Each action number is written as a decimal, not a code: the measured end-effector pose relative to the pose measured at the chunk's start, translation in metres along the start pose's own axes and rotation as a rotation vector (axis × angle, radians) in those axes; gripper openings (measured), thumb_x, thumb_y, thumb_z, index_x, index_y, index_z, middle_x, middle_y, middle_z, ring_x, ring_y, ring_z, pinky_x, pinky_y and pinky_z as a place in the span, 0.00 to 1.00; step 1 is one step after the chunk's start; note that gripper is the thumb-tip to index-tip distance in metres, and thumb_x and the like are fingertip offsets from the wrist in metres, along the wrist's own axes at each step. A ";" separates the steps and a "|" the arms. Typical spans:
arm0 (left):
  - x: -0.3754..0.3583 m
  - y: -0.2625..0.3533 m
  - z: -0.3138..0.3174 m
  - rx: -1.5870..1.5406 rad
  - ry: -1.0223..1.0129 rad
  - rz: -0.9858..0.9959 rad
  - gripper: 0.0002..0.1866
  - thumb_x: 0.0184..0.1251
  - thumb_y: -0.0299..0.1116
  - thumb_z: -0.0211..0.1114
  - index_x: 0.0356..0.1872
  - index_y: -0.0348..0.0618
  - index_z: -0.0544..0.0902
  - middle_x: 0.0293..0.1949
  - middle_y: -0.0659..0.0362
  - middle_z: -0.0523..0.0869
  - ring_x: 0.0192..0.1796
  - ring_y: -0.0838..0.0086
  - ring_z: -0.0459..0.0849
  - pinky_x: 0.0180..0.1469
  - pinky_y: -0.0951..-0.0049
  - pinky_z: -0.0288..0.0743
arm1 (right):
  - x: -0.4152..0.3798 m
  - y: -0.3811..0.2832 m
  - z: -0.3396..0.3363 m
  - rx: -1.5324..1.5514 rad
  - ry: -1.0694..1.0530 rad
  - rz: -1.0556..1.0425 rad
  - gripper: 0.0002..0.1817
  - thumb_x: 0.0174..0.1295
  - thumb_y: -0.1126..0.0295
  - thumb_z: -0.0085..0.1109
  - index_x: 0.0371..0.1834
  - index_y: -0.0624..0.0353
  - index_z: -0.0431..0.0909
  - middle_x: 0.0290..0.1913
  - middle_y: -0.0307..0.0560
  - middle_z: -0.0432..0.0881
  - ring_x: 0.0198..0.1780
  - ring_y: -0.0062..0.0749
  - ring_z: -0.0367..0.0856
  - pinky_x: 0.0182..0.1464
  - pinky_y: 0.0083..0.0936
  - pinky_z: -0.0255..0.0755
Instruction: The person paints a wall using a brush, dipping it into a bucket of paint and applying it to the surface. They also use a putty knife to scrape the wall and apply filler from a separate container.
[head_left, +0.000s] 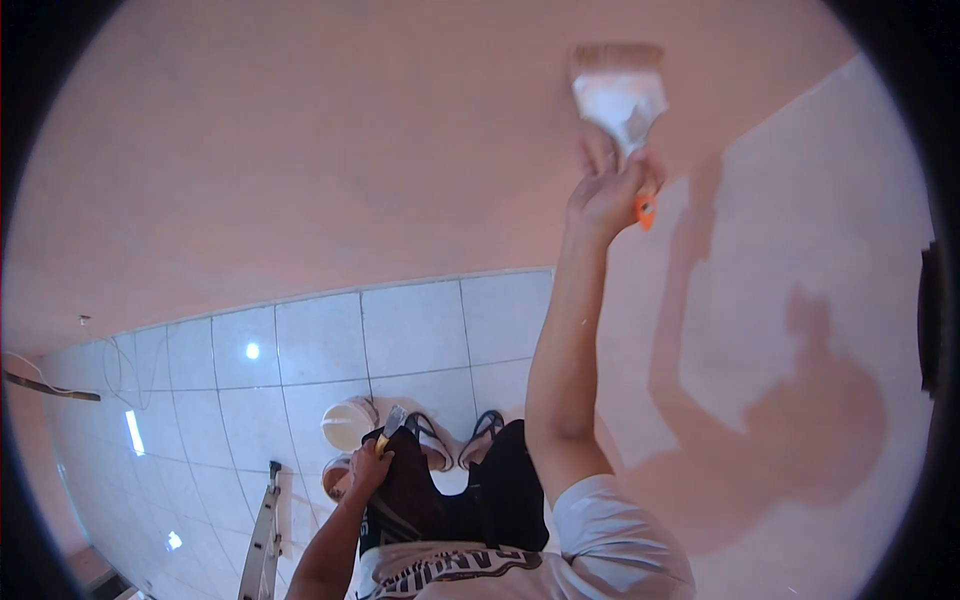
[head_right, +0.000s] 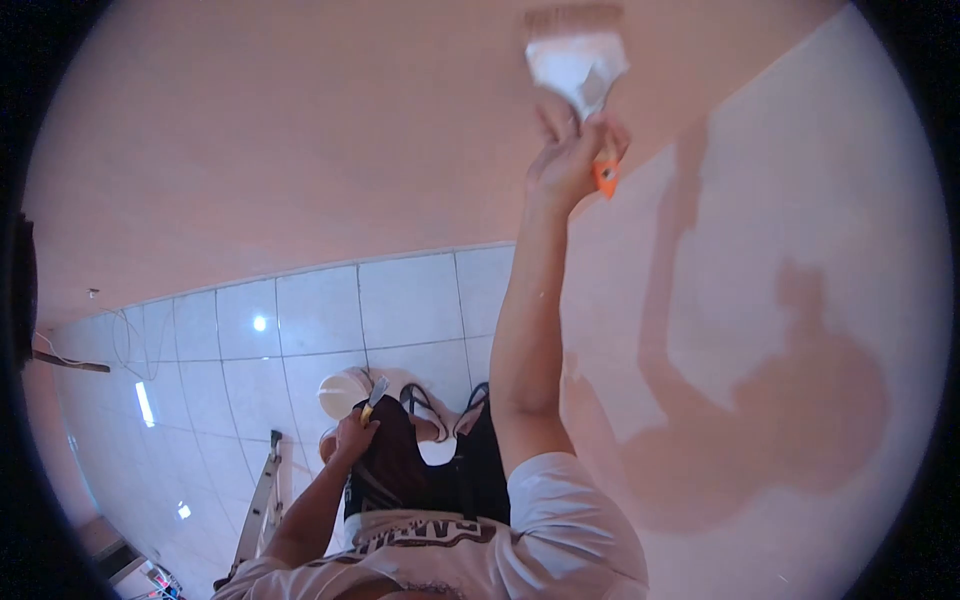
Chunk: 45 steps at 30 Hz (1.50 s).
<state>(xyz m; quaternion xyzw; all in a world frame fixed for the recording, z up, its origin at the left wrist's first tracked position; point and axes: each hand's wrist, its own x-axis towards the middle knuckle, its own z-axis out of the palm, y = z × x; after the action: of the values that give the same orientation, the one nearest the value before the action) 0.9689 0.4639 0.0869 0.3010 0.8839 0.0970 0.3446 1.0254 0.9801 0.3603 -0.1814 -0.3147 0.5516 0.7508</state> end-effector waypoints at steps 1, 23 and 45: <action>0.017 -0.003 0.014 0.001 0.039 0.007 0.20 0.54 0.46 0.68 0.36 0.39 0.78 0.33 0.43 0.84 0.40 0.46 0.82 0.44 0.49 0.74 | -0.015 0.023 -0.027 -0.016 0.011 0.024 0.20 0.62 0.59 0.58 0.50 0.47 0.58 0.58 0.52 0.68 0.55 0.55 0.74 0.50 0.58 0.75; 0.221 -0.023 0.129 0.023 0.755 0.183 0.12 0.56 0.35 0.67 0.32 0.39 0.75 0.31 0.48 0.81 0.37 0.50 0.80 0.40 0.53 0.73 | -0.101 0.153 -0.223 -0.071 -0.029 -0.178 0.12 0.63 0.76 0.53 0.46 0.61 0.63 0.46 0.53 0.76 0.47 0.41 0.82 0.47 0.38 0.85; 0.223 -0.027 0.131 -0.036 0.800 0.243 0.13 0.55 0.35 0.68 0.31 0.39 0.74 0.28 0.46 0.81 0.35 0.48 0.80 0.37 0.51 0.72 | -0.124 0.167 -0.224 -0.344 -0.160 -0.238 0.06 0.63 0.78 0.54 0.39 0.59 0.67 0.44 0.44 0.74 0.44 0.32 0.80 0.40 0.29 0.85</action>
<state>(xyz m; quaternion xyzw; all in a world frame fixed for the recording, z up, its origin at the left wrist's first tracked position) 0.9143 0.5717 -0.1439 0.3357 0.9043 0.2615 -0.0346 1.0332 0.9346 0.0586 -0.2240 -0.4818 0.4099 0.7414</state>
